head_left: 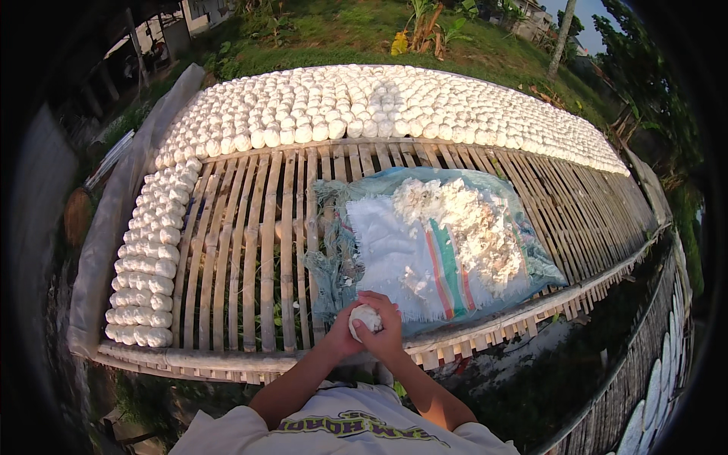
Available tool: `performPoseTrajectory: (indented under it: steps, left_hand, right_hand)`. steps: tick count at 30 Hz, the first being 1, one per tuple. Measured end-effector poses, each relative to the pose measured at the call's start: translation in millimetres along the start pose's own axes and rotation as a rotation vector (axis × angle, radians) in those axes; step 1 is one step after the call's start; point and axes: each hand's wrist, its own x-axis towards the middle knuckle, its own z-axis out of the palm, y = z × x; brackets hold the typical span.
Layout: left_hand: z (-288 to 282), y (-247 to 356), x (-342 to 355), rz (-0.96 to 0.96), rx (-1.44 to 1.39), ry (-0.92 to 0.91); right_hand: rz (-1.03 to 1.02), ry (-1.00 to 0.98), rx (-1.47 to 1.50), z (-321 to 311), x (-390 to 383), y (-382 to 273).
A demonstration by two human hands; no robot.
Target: The person repeatedly scoops white dough from a sack, rolls it into a ball between their hands, and places it on a bamboo drying rack. The process is continuous and repetitive, with the person working outdoors.
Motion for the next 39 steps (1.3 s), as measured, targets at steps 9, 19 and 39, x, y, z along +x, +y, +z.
performPoseTrajectory:
  steps: [9,19,39]
  left_hand:
    - [-37.8,7.8,-21.2,0.087,-0.098,-0.179]
    - [1.2,19.8,-72.9,0.686,0.239,0.265]
    - [-160.6,131.3,-424.8,1.764,0.435,1.276]
  right_hand:
    - [-0.066,-0.243,-0.366,1.3,6.0,-23.3]
    - [0.49,-0.061,0.345,73.7,-50.7,-48.4]
    - [0.563,-0.954,0.41,407.7,-67.4,18.5]
